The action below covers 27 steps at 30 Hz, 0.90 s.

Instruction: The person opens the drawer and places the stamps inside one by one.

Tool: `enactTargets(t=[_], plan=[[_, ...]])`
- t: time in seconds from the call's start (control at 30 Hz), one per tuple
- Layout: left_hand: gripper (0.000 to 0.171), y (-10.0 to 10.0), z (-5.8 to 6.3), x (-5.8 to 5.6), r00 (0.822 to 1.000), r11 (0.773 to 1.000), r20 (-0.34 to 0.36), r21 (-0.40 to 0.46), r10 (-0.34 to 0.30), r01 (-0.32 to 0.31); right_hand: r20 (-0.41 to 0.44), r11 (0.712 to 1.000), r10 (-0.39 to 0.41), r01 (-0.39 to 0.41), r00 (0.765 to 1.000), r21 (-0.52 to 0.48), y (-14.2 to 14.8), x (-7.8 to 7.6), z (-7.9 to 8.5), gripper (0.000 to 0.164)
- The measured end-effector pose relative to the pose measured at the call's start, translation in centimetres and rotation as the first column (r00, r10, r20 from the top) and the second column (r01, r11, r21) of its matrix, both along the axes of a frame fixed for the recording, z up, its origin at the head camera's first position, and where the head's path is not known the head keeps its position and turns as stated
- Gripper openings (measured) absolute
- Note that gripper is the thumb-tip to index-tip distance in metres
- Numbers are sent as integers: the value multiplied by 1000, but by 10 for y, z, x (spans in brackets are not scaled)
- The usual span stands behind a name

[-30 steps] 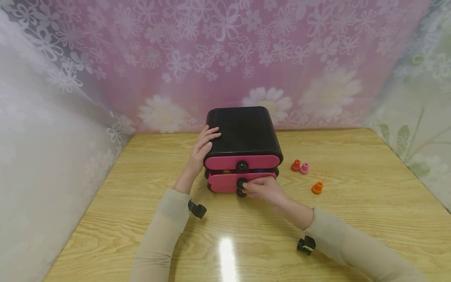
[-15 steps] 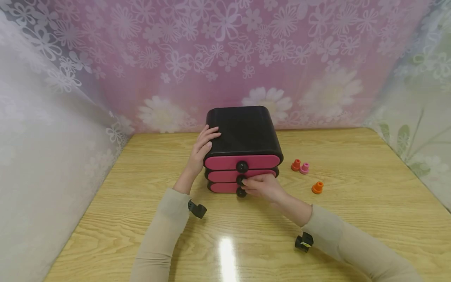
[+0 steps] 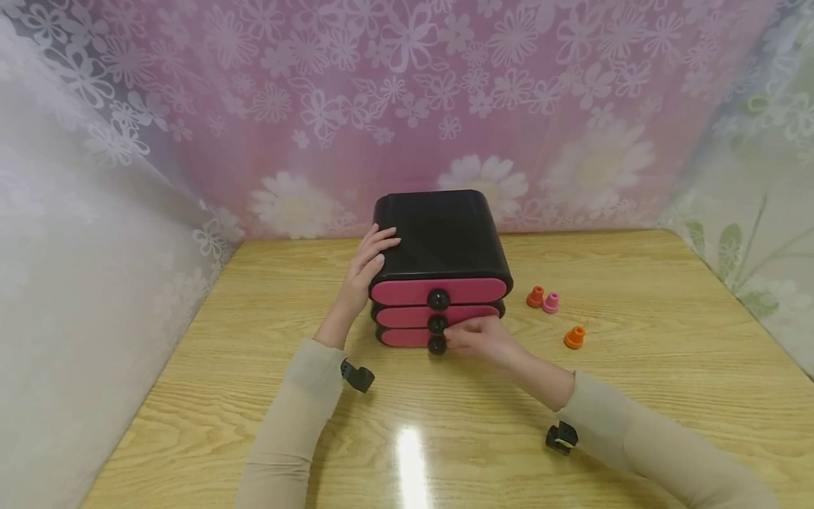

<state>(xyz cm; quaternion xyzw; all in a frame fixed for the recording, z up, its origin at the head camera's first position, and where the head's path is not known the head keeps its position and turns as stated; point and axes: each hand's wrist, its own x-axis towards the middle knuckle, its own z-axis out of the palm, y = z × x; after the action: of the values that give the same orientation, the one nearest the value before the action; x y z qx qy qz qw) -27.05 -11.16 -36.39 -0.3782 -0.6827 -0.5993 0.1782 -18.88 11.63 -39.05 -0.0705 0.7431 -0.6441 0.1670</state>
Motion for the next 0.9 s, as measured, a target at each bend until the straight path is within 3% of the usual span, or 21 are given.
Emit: enactTargets(t=[0.17,0.43,0.77,0.9], plan=[[44,0,1,-1,1000,1000,5,-7,19,-19,2,999,42,-43,999,34,5,-1,-6,35],[43,0,0,-3,1000,1000,-4,-4,0,0,113,996,65,-70,991,49,5,-4,-20,39],[34,5,21,20,1000,1000,9,-14,18,-18,198,1000,24,-25,980,4,-7,-4,-29,39],[35,5,22,21,1000,1000,10,-13,22,-22,211,1000,-11,10,977,7,-11,-4,-30,36]])
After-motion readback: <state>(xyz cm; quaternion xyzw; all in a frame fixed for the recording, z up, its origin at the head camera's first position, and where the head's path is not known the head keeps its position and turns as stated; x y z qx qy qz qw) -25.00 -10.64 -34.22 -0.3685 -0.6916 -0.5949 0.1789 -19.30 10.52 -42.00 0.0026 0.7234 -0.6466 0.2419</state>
